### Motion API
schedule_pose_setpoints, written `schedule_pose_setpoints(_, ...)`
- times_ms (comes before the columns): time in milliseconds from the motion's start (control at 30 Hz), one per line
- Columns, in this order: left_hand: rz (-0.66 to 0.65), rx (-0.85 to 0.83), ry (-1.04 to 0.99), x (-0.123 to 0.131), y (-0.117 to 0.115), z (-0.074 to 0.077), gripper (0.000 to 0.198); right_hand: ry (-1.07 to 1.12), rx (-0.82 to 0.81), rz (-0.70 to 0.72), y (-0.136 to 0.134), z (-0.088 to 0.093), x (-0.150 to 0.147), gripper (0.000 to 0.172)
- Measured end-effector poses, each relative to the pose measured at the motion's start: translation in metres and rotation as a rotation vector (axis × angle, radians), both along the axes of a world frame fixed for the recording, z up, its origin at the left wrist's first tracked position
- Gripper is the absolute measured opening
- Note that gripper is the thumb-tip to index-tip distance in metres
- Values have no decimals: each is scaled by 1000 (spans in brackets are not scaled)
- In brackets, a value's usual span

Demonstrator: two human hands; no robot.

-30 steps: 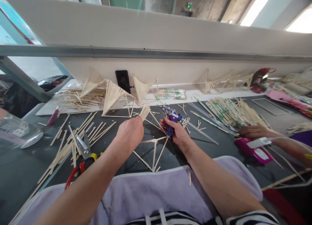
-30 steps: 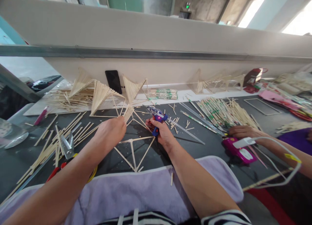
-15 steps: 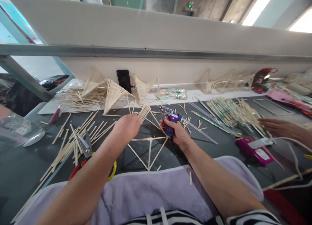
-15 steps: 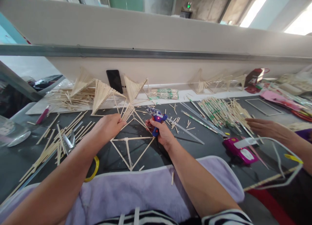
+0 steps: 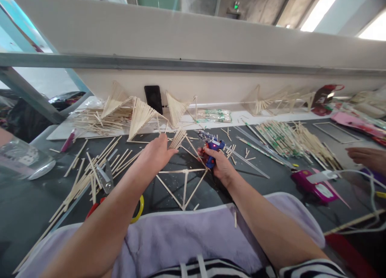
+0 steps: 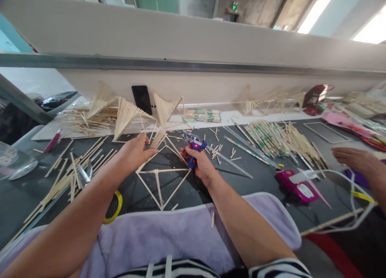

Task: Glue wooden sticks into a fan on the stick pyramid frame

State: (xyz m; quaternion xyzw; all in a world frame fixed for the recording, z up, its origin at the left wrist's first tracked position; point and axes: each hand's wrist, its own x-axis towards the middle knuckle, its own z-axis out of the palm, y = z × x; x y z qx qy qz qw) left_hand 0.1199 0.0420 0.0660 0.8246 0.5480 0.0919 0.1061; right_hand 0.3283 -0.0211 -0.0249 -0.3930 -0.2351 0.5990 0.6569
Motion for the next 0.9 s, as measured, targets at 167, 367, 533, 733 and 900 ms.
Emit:
schedule_pose_setpoints(167, -92, 11, -2, -4, 10, -7, 32, 3, 0, 3, -1, 3, -1, 18)
schedule_pose_setpoints(367, -167, 48, -2, -6, 8, -7, 26, 9, -8, 0, -1, 3, -2, 18)
schedule_pose_setpoints(533, -166, 37, -1, -5, 5, -3, 26, 14, -10, 3, -1, 2, -2, 17)
schedule_pose_setpoints(733, -147, 12, -11, -6, 10, -7, 29, 11, -3, 9, -1, 1, -1, 19)
schedule_pose_setpoints(900, -113, 57, -26, -4, 9, -10, 42, 9, 6, 10, 0, 1, -1, 19)
